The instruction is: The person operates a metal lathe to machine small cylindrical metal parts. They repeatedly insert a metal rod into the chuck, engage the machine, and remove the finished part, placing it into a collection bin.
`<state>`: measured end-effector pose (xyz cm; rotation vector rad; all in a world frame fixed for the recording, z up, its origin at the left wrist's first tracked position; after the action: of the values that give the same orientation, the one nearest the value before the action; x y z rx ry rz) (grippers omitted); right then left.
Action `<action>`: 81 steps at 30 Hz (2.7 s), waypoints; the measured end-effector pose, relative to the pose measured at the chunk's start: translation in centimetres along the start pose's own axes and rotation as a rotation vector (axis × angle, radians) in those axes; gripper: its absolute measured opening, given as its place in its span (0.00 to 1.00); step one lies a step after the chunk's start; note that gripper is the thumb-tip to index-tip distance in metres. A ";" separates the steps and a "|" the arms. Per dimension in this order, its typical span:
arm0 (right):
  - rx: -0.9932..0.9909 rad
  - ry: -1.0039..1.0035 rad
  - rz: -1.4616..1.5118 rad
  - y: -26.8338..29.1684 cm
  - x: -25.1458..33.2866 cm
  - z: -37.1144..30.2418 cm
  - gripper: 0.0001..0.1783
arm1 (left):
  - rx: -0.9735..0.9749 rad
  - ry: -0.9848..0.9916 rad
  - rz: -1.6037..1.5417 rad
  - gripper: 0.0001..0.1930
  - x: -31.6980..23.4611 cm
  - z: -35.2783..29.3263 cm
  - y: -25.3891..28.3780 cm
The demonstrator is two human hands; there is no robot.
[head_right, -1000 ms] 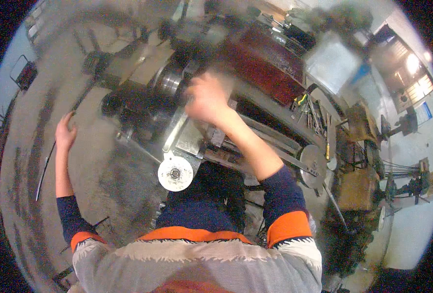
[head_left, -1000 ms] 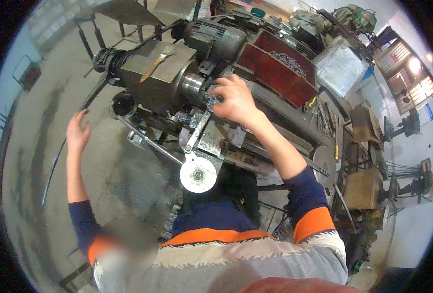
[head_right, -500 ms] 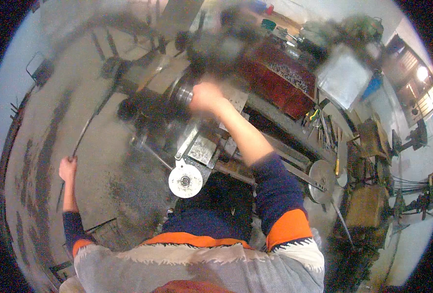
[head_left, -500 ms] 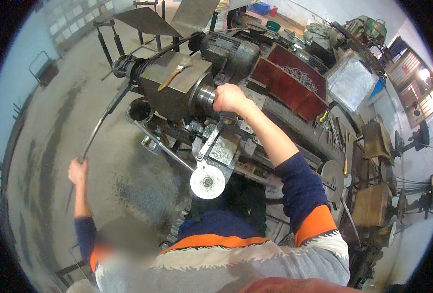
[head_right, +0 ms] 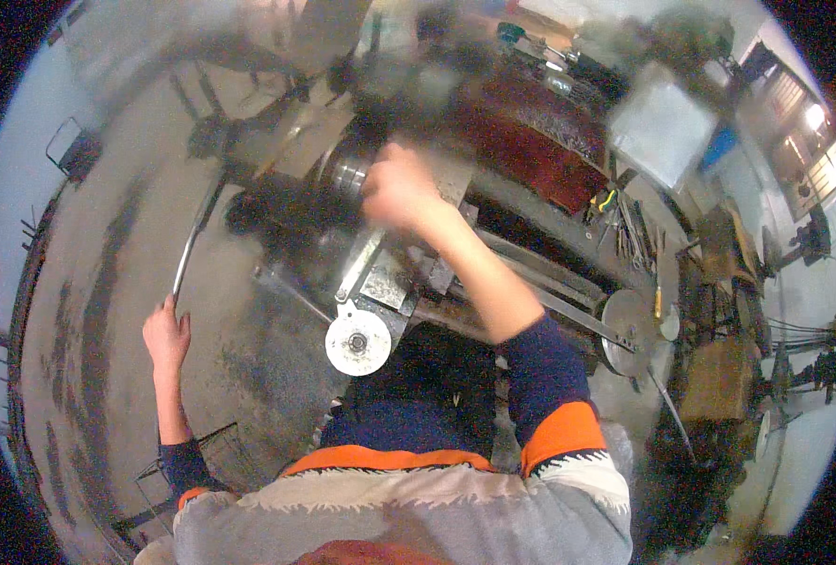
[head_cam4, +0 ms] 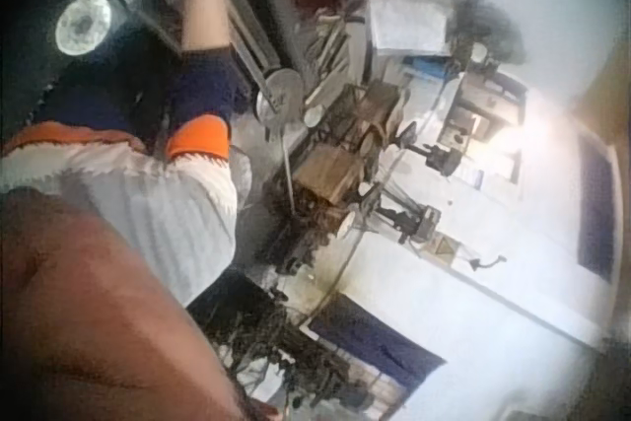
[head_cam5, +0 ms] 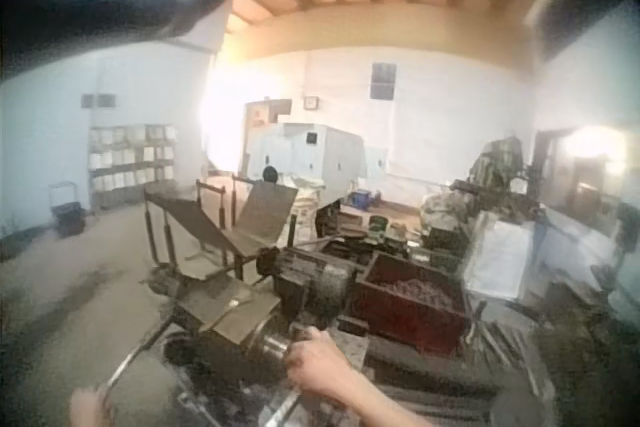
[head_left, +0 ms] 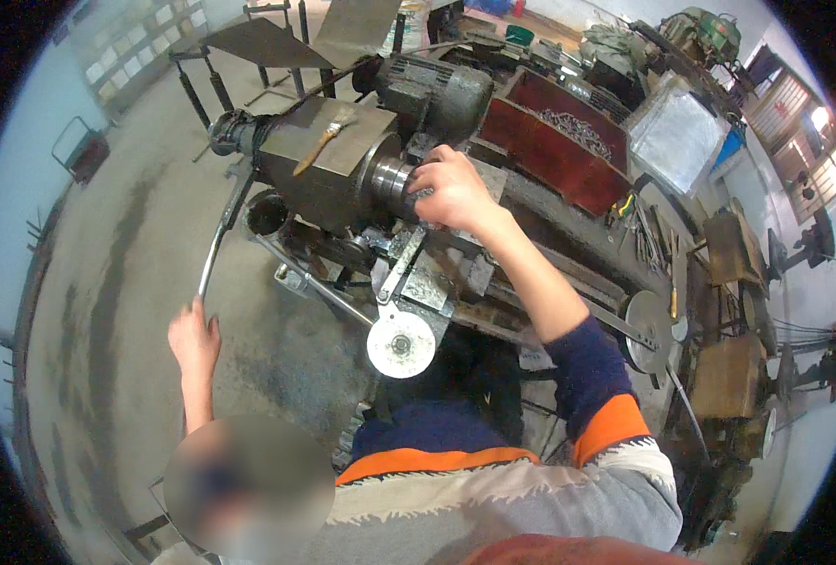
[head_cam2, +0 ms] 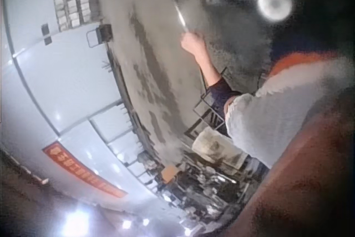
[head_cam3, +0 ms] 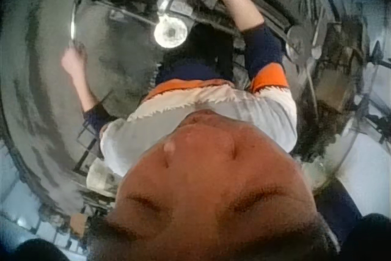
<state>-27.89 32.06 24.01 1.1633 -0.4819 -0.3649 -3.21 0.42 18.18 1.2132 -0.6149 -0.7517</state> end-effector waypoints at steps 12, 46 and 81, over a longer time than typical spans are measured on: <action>-0.472 0.086 0.730 2.9 1.1 -15.6 0.31 | 0.461 -0.960 -1.468 0.11 -31.0 -3.8 9.4; -0.511 0.053 0.533 3.9 2.0 -17.4 0.22 | 0.932 -0.753 -1.737 0.10 -33.5 -5.8 6.0; -0.453 -0.517 0.326 -2.6 -4.7 -26.7 0.24 | 0.656 -0.541 -1.076 0.19 -24.8 1.5 -12.2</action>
<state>-17.58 54.36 12.34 0.5276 -0.9698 -0.4614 -21.80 16.95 6.13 1.9921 -0.6436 -1.9249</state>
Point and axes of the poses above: each hand's wrist, its own z-axis towards the middle knuckle, its own y-axis out of the back of the hand, x = y × z, the point moved 6 cm from there along z, towards the middle knuckle, and after that the axes turned 6 degrees about y, right-handed, at the moved point
